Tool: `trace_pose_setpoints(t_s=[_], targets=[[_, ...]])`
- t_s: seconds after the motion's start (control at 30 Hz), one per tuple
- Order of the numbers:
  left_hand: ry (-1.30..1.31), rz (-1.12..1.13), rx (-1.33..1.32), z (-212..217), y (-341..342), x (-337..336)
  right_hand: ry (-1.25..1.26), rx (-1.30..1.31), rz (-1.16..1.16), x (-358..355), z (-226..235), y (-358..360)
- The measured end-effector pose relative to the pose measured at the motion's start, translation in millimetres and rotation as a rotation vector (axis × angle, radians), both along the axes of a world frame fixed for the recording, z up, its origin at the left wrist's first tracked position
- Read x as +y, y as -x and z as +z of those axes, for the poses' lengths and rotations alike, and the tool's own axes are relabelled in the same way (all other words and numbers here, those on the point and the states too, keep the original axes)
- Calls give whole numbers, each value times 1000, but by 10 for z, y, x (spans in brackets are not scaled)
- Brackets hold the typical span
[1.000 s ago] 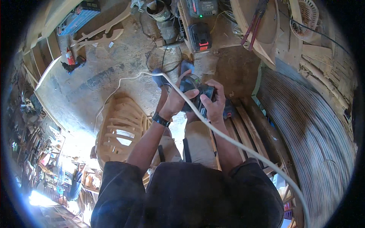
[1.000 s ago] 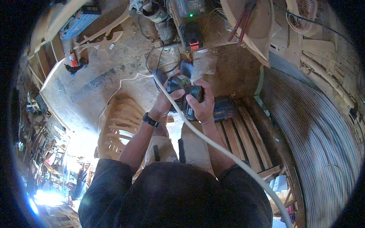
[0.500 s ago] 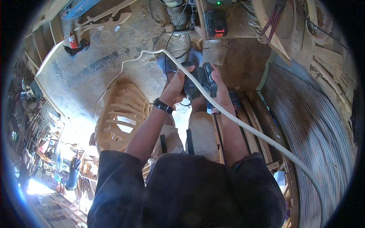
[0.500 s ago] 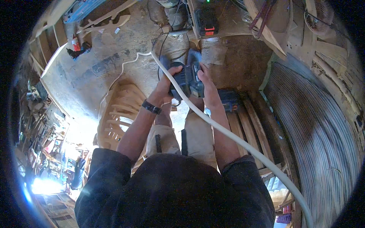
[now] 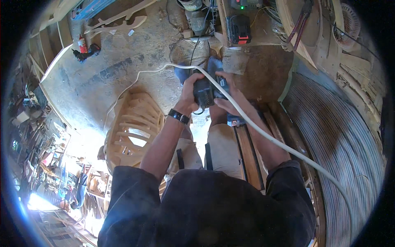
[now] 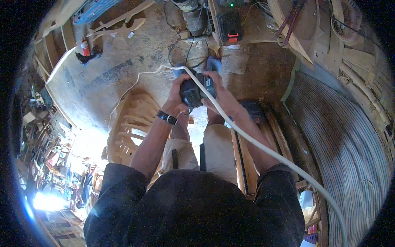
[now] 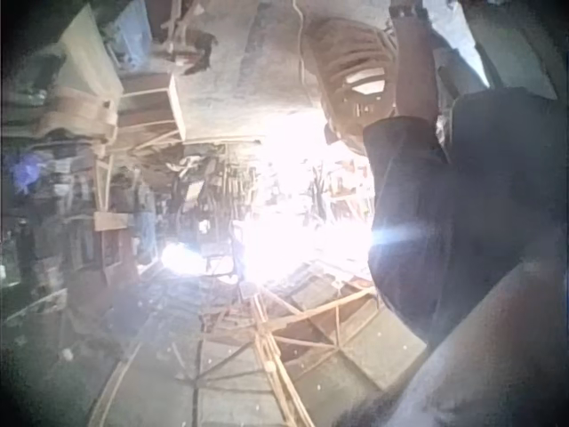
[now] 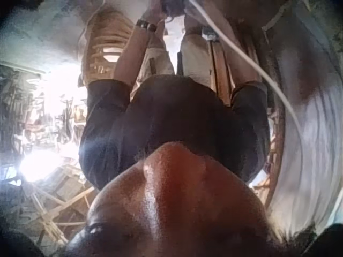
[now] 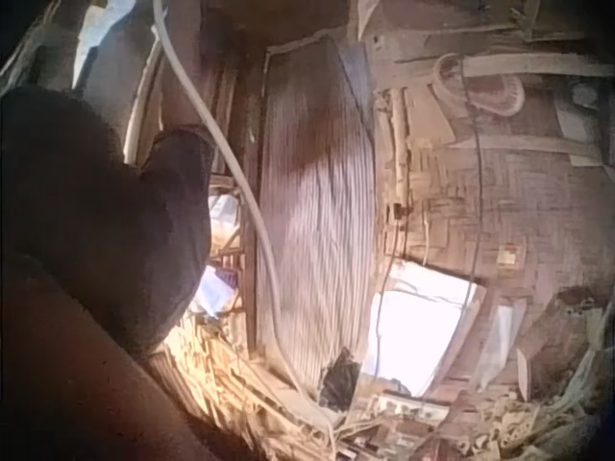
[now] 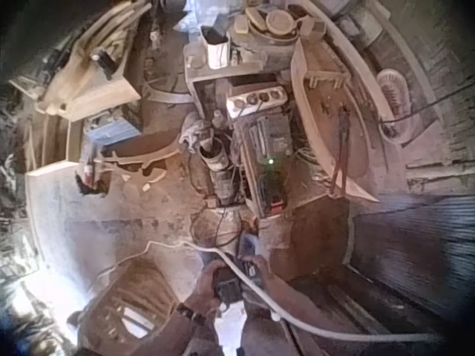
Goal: The person assembles a curved wooden structure using a pneumatic nail gun, applies wood glue to the joints, and then prepares a power drill by inserting a bit. The person then walks to a workbench to swap the battery between a drill and a power sander.
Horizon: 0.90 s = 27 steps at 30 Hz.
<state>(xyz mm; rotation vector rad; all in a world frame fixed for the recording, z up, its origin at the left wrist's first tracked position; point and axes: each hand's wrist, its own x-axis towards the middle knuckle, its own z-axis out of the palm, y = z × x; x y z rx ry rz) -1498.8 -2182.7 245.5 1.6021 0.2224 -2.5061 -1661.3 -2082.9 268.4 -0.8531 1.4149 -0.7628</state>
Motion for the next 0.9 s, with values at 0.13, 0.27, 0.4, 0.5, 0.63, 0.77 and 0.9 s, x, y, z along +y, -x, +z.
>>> trace_pose_setpoints(t_s=[0.13, 0.27, 0.4, 0.5, 0.63, 0.77, 0.9], targets=[[-59, 39, -55, -218, -175, 194, 67, 1, -13, 143, -93, -175], [-108, 24, -17, -99, -282, 261, -155, -185, 44, 167, -30, -155], [-117, -15, -22, -132, -310, 241, -6, 26, -11, 169, -50, -267], [-118, -2, -9, -177, -314, 193, -115, 8, -51, 165, -33, -381], [-137, 38, 23, -95, -300, 243, 6, 204, -10, 228, 84, -392], [-127, 74, 89, -127, -252, 356, 0, 117, -32, 252, 58, -297], [-45, -49, 3, 29, -287, 337, -259, -70, -182, 288, -2, -350]])
